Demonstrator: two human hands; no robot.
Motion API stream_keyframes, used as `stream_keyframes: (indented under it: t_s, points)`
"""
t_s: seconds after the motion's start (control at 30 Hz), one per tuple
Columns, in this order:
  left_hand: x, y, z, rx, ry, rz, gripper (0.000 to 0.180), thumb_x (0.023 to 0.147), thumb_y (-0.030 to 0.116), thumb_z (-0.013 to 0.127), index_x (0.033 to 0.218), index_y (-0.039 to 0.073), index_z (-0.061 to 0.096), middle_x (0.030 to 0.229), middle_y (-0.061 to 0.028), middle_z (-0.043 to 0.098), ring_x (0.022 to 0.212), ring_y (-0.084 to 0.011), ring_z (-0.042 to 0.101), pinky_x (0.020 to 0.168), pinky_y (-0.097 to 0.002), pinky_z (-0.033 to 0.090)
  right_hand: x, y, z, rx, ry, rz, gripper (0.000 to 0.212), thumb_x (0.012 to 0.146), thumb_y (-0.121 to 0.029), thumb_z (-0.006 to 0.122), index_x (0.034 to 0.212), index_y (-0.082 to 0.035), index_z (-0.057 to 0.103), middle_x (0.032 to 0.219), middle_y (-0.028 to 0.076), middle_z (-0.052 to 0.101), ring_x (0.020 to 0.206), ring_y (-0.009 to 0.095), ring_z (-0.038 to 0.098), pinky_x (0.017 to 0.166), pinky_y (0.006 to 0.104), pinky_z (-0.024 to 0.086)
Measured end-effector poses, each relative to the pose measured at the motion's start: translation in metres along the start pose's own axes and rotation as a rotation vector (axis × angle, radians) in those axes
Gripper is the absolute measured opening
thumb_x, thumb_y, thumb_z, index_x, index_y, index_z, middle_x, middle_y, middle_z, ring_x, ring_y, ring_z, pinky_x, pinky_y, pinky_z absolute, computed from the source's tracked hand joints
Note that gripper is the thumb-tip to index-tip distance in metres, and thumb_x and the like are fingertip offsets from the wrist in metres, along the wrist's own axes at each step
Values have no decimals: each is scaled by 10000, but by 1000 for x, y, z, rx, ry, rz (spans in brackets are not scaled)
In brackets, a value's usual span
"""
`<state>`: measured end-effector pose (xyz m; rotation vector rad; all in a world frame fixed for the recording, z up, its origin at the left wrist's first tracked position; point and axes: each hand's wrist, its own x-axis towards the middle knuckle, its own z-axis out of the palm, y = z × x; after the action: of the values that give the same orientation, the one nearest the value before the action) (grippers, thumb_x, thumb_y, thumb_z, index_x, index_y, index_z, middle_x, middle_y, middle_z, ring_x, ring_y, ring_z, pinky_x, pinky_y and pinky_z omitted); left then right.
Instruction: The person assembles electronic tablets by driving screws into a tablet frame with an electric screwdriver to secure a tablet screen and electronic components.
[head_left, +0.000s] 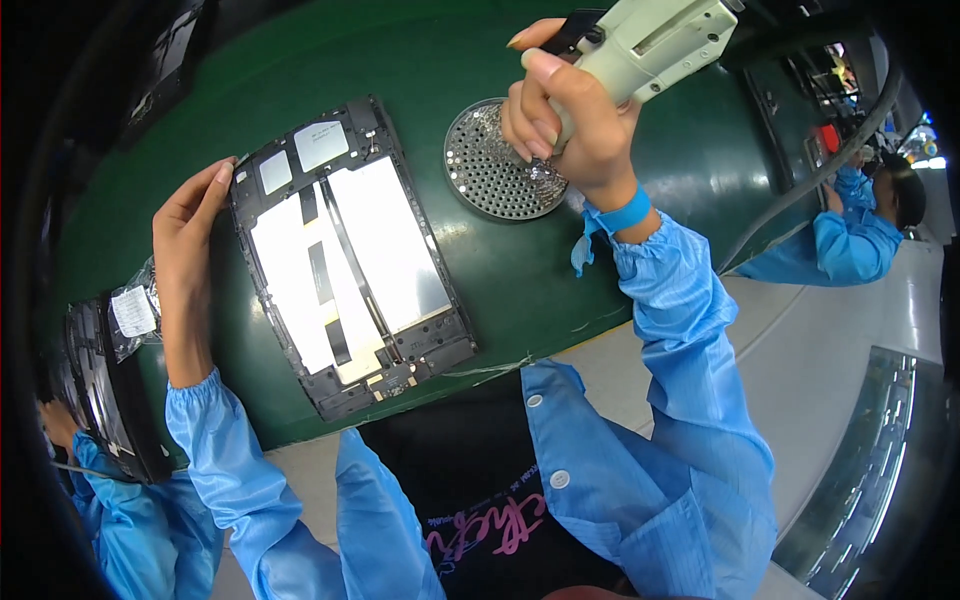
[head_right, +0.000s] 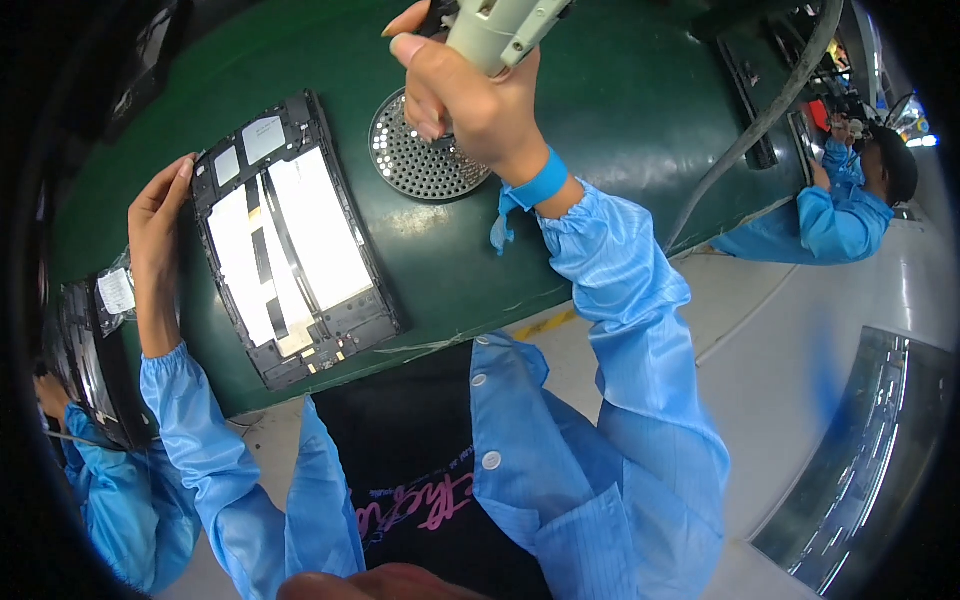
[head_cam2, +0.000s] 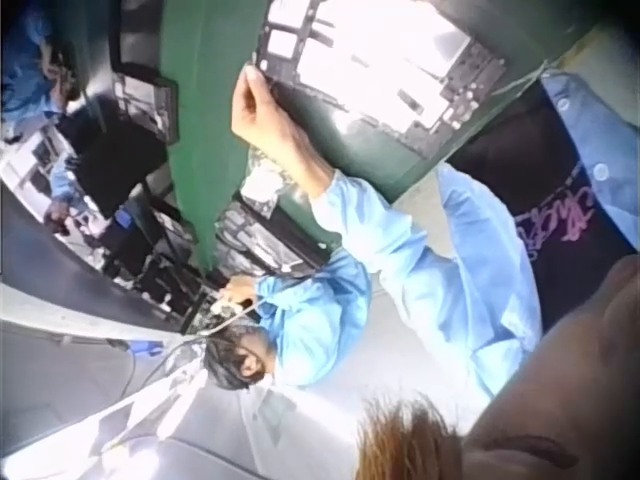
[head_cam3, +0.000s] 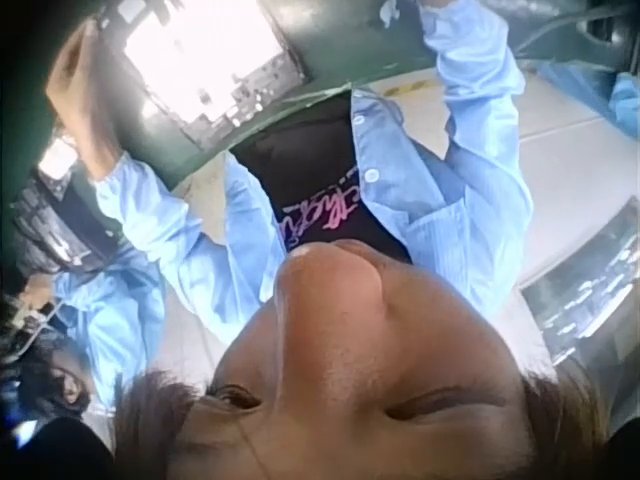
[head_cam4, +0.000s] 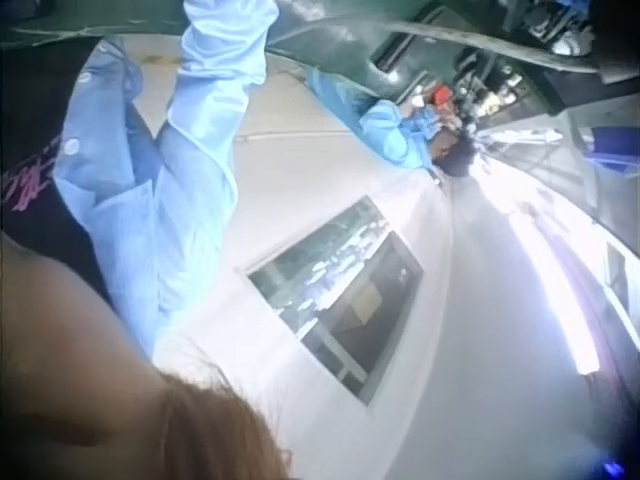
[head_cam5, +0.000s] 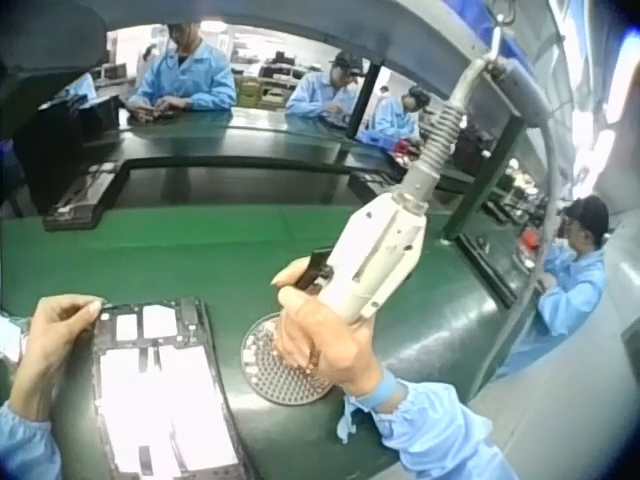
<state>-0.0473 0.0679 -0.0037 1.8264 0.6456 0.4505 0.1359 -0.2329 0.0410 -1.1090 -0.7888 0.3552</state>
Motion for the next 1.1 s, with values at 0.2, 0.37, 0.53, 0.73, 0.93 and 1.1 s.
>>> stream_keyframes:
  t_s: [0.2,0.37,0.53,0.73,0.93,1.1]
  points:
    - [0,-2,5,10,-17,-8,299,952,229,670,1132,-7,707,993,-42,705,895,-87,594,844,-211,443,13,9,-1,6,43,-5,228,932,-107,499,1114,23,547,511,22,365,392,124,380,404,309,359]
    - [-1,-1,6,3,-60,11,283,959,225,659,1125,-1,702,983,-35,699,896,-87,597,849,-210,441,20,12,4,-25,21,-8,211,936,-114,504,1102,6,557,508,21,361,389,127,384,403,309,362]
    - [-4,4,6,2,-52,-1,279,957,231,660,1112,4,710,934,-21,680,841,-78,562,796,-205,427,21,12,4,-45,19,-20,195,941,-118,503,1089,-7,565,509,21,359,388,128,385,402,310,363]
    - [-8,7,10,27,-20,-2,284,945,244,668,1100,12,721,852,2,631,791,-71,518,737,-197,398,16,13,2,-38,22,-12,193,941,-113,499,1087,0,559,512,21,358,388,127,382,404,308,363]
    - [-7,2,9,23,-24,-10,287,940,252,673,1102,22,727,853,-1,637,799,-77,526,745,-201,403,15,16,1,-43,16,-30,194,943,-114,497,1085,7,553,512,23,361,389,129,385,404,309,361]
    - [-6,2,8,8,-32,2,286,936,249,679,1110,27,732,890,-13,666,815,-82,536,765,-205,414,14,17,3,-41,44,-6,159,946,-111,511,1049,3,551,508,28,372,390,136,401,403,309,361]
